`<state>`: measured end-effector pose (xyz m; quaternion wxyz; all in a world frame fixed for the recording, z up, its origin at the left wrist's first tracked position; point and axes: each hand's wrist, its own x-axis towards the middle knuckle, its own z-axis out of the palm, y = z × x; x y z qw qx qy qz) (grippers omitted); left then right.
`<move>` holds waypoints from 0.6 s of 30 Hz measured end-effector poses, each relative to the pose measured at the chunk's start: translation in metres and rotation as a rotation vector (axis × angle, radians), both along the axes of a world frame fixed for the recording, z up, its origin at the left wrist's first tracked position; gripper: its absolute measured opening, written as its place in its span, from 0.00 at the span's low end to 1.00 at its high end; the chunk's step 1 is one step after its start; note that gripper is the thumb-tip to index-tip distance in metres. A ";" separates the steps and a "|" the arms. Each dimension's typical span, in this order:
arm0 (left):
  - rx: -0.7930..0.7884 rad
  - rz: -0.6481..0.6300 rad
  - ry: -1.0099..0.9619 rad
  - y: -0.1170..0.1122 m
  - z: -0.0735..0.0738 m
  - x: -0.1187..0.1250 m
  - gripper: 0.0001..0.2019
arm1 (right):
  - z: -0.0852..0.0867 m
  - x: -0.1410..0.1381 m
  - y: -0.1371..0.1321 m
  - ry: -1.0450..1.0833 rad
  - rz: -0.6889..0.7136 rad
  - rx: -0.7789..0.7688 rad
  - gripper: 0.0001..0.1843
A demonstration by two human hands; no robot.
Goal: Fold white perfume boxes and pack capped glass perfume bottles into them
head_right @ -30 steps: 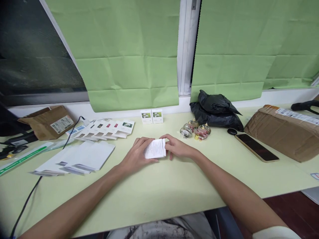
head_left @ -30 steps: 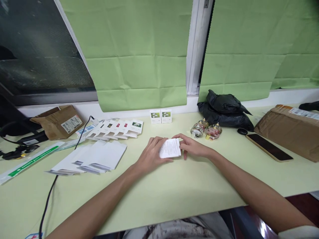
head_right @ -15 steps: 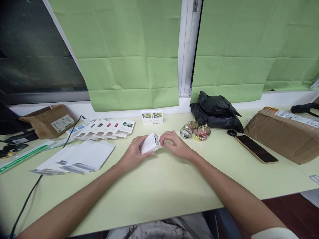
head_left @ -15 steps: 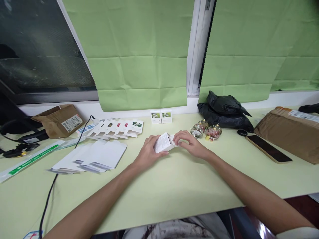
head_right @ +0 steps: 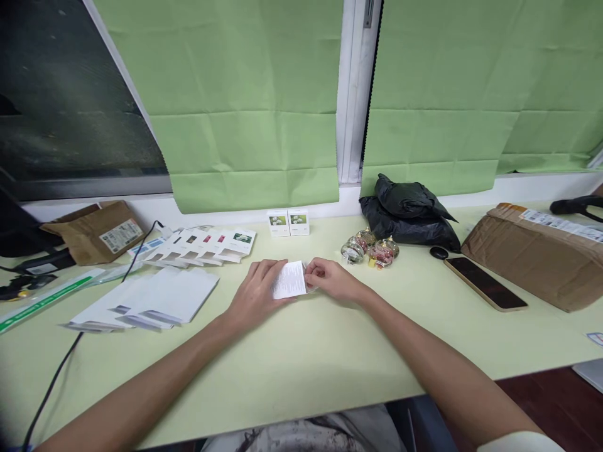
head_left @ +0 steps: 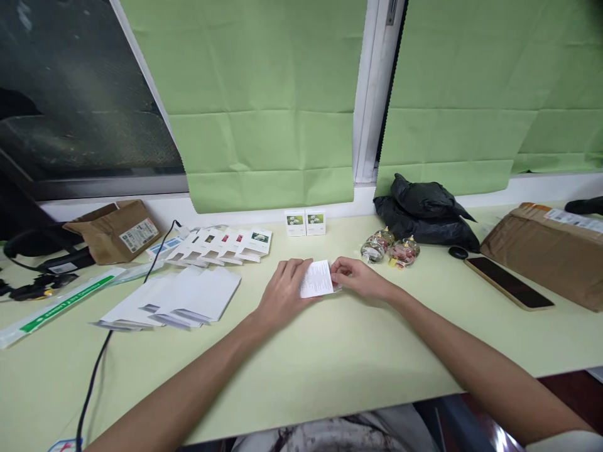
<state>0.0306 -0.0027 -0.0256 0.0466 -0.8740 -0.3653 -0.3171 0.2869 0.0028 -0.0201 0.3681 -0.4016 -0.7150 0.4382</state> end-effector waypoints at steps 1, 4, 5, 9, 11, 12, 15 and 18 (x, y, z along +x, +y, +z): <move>0.006 0.005 0.008 0.000 0.000 0.000 0.39 | 0.000 -0.001 0.001 -0.023 -0.024 0.007 0.09; 0.001 0.011 0.014 0.001 0.000 0.001 0.40 | 0.000 -0.001 0.002 -0.078 -0.080 0.018 0.06; -0.004 0.011 0.011 0.001 0.000 0.001 0.41 | 0.000 -0.001 0.002 -0.087 -0.086 0.021 0.06; -0.031 0.014 -0.008 0.001 -0.001 0.002 0.41 | 0.001 -0.001 0.000 -0.141 -0.103 0.064 0.07; -0.052 0.019 -0.017 0.001 -0.001 0.002 0.41 | 0.003 -0.001 -0.001 -0.193 -0.129 0.100 0.07; -0.063 0.021 -0.021 0.002 -0.001 0.001 0.41 | 0.005 -0.001 -0.002 -0.221 -0.141 0.121 0.07; -0.101 0.031 -0.035 0.003 -0.001 0.000 0.41 | 0.007 0.000 -0.003 -0.296 -0.175 0.190 0.07; -0.139 0.036 -0.046 0.004 0.000 -0.002 0.41 | 0.007 0.002 -0.002 -0.333 -0.187 0.238 0.08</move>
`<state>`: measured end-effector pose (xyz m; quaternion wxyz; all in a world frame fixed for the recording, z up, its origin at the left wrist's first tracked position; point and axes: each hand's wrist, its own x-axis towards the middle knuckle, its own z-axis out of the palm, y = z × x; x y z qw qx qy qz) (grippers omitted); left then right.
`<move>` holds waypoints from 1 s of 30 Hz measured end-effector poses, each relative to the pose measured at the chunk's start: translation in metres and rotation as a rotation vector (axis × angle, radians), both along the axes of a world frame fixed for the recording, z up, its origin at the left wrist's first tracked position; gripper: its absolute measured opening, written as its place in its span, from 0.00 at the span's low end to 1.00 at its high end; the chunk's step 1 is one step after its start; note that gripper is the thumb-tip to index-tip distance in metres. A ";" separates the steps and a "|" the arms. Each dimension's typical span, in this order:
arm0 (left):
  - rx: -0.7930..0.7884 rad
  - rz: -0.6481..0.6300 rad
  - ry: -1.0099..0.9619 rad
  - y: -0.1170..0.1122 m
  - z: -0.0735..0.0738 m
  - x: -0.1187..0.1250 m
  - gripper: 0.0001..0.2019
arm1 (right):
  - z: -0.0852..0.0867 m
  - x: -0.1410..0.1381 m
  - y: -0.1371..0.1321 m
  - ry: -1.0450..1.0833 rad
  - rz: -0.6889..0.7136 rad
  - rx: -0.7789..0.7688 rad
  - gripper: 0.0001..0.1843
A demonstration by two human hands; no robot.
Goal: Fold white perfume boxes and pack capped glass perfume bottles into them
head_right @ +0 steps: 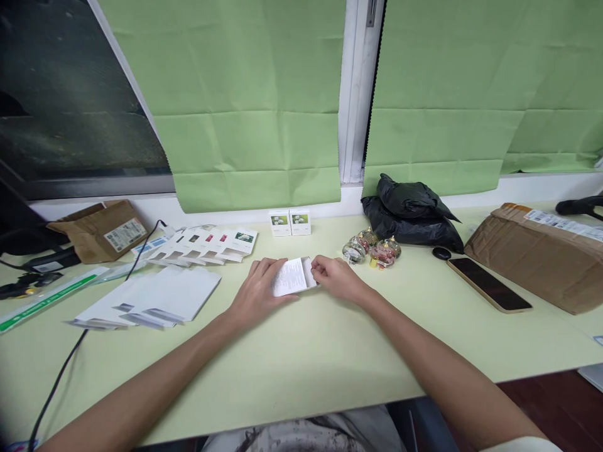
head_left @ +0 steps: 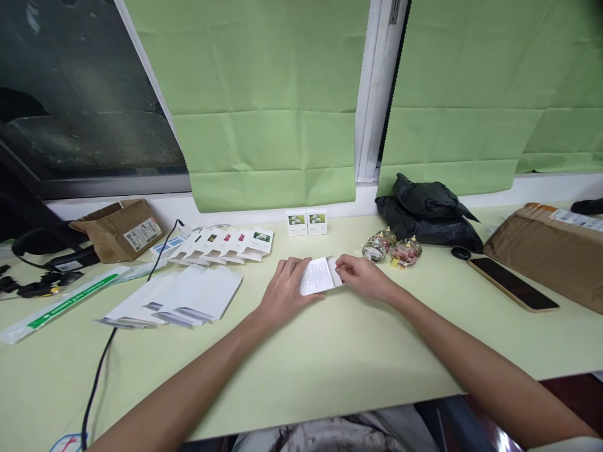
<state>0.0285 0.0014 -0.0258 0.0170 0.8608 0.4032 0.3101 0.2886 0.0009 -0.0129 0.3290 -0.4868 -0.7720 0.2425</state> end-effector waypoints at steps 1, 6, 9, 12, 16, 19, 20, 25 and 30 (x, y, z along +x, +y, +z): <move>-0.007 -0.001 -0.004 0.000 0.000 0.000 0.40 | 0.000 0.000 0.000 -0.006 -0.001 0.005 0.08; -0.043 -0.012 -0.027 0.001 0.001 -0.002 0.40 | -0.003 -0.004 -0.001 -0.032 -0.072 0.016 0.13; -0.054 -0.017 -0.041 0.000 0.000 -0.002 0.40 | -0.004 -0.006 -0.004 -0.038 -0.080 0.030 0.12; -0.056 -0.024 -0.062 -0.002 0.001 -0.002 0.39 | -0.008 -0.007 -0.002 0.074 -0.056 -0.015 0.09; -0.079 -0.029 -0.053 -0.003 0.004 -0.001 0.39 | -0.016 -0.006 0.009 0.308 0.075 -0.164 0.20; -0.104 -0.030 -0.026 -0.001 0.007 -0.001 0.38 | -0.018 -0.001 0.016 0.411 0.110 -0.276 0.21; -0.111 -0.027 -0.020 0.000 0.008 -0.002 0.37 | -0.016 0.002 0.017 0.431 0.103 -0.318 0.21; -0.154 -0.009 0.015 0.010 0.010 -0.012 0.37 | -0.005 0.025 0.017 0.420 -0.010 -0.505 0.17; -0.246 -0.103 0.104 0.018 0.021 -0.035 0.35 | -0.001 0.042 0.017 0.319 -0.121 -0.599 0.14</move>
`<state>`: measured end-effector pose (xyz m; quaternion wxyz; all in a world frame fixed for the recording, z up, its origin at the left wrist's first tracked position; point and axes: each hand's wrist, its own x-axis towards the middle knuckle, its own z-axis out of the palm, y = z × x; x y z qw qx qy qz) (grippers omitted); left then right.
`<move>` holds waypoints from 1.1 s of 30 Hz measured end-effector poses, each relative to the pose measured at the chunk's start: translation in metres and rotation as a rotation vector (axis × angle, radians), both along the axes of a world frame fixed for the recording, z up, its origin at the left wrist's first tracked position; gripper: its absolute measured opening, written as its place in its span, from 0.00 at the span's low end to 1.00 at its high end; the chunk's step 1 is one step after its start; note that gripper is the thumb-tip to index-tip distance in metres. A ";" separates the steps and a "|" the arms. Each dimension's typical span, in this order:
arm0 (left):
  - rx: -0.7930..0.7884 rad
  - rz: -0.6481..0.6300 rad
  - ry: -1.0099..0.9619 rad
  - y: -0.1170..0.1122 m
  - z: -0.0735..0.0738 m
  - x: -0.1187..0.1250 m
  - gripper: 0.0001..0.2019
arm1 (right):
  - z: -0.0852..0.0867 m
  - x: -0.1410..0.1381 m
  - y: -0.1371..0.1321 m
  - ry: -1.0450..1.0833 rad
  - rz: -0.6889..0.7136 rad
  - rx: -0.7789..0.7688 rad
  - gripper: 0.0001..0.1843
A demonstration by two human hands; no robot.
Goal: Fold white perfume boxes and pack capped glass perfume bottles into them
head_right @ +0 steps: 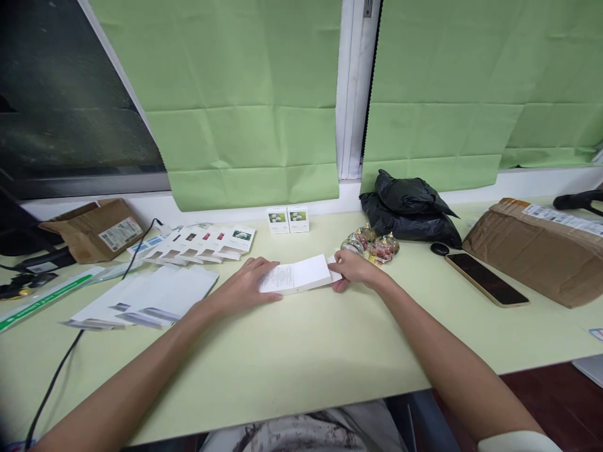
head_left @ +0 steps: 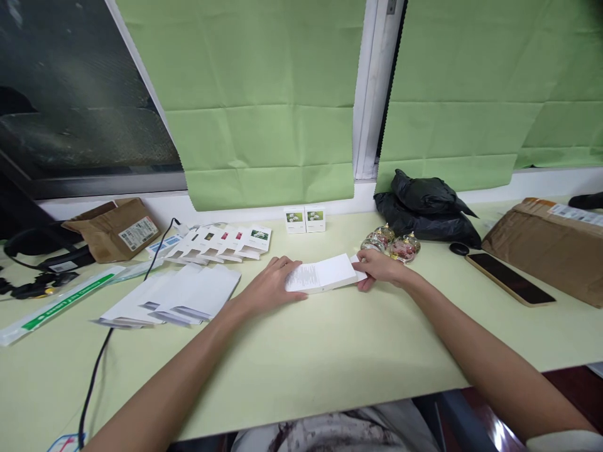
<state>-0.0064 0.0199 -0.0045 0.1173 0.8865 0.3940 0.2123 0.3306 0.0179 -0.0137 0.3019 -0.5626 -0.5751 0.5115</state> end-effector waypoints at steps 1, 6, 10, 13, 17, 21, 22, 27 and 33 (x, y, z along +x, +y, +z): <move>-0.022 -0.009 0.015 0.002 0.004 -0.005 0.34 | 0.000 0.001 0.000 -0.015 -0.011 -0.005 0.14; -0.039 0.052 0.051 0.012 0.028 -0.031 0.36 | -0.003 -0.002 0.000 -0.099 -0.045 -0.024 0.10; -0.068 0.212 -0.021 0.018 0.043 -0.042 0.38 | -0.001 -0.001 -0.002 -0.197 -0.010 -0.050 0.10; -0.247 0.308 -0.389 0.016 0.045 -0.032 0.37 | 0.008 0.001 -0.005 -0.439 -0.036 0.095 0.16; -0.737 0.081 -1.019 0.004 0.033 0.001 0.35 | 0.023 -0.010 -0.013 -0.676 -0.258 0.628 0.16; -0.926 -0.114 -1.197 -0.011 0.019 0.025 0.26 | 0.024 -0.040 -0.027 -0.230 -0.016 0.575 0.19; -0.930 -0.144 -1.195 -0.014 0.016 0.028 0.27 | 0.022 -0.048 -0.031 -0.102 0.097 0.456 0.20; -0.907 -0.207 -1.109 -0.023 0.008 0.032 0.34 | 0.017 -0.068 -0.039 0.360 0.225 0.106 0.20; -0.886 -0.224 -1.071 -0.022 0.002 0.034 0.36 | 0.019 -0.064 -0.038 0.525 0.208 0.043 0.19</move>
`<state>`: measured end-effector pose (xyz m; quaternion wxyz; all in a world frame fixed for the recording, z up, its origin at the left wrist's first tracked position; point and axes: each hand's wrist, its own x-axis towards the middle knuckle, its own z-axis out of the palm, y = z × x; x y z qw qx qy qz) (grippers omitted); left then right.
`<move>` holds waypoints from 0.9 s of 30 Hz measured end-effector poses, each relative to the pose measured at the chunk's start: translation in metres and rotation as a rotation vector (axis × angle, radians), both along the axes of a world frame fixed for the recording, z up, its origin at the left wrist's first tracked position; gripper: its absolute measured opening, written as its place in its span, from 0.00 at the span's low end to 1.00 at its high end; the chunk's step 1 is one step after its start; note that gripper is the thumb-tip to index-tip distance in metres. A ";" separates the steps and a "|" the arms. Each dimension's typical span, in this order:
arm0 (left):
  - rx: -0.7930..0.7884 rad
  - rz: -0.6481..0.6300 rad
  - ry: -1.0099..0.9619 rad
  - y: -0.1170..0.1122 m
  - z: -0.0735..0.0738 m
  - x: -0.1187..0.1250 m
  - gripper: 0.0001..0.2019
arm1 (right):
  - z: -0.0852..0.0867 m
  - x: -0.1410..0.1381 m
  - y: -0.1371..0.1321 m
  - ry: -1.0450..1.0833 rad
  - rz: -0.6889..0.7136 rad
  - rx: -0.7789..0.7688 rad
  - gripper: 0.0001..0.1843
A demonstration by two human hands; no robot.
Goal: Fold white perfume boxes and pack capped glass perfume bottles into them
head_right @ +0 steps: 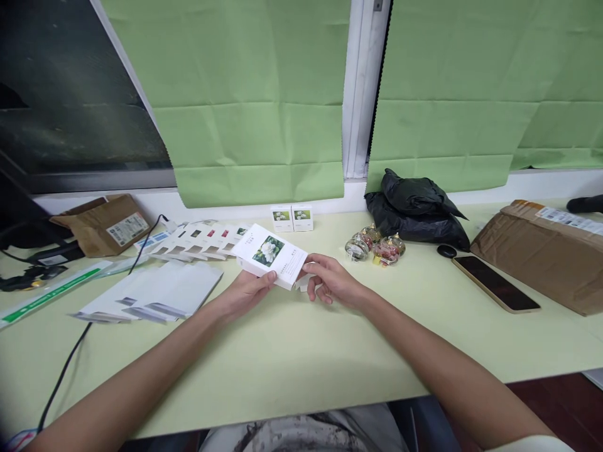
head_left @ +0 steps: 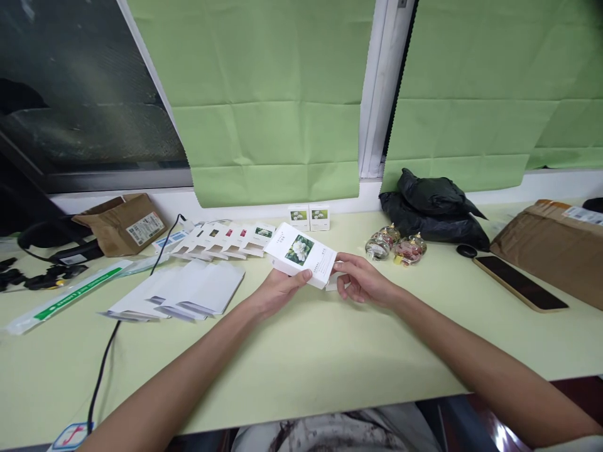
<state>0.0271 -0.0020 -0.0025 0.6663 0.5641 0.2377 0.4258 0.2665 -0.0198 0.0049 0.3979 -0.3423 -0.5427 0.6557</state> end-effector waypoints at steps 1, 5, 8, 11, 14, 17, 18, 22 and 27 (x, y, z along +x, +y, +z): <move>0.003 -0.002 0.005 0.000 0.000 0.000 0.35 | 0.000 0.000 0.000 0.009 0.002 -0.007 0.19; -0.004 -0.012 0.028 -0.004 0.000 0.001 0.33 | -0.001 -0.001 0.000 0.016 -0.017 -0.050 0.20; -0.001 -0.022 0.036 -0.005 0.002 0.001 0.32 | -0.001 -0.001 0.001 0.021 0.002 -0.065 0.18; -0.023 -0.007 0.006 -0.004 0.002 0.001 0.33 | -0.001 0.001 0.001 0.011 0.021 -0.048 0.18; -0.068 0.017 -0.054 -0.004 0.003 0.002 0.33 | 0.000 0.000 0.000 -0.020 -0.054 0.003 0.18; -0.101 0.045 -0.078 -0.006 0.006 0.004 0.33 | 0.003 -0.004 -0.003 -0.064 -0.153 0.114 0.18; -0.105 0.048 -0.078 -0.006 0.007 0.004 0.33 | 0.004 -0.005 -0.004 -0.079 -0.171 0.141 0.19; -0.104 0.033 -0.068 -0.009 0.010 0.004 0.33 | 0.005 -0.010 -0.005 -0.119 -0.179 0.190 0.22; -0.107 0.010 -0.043 -0.007 0.008 0.002 0.33 | -0.004 -0.010 0.000 -0.162 -0.157 0.265 0.23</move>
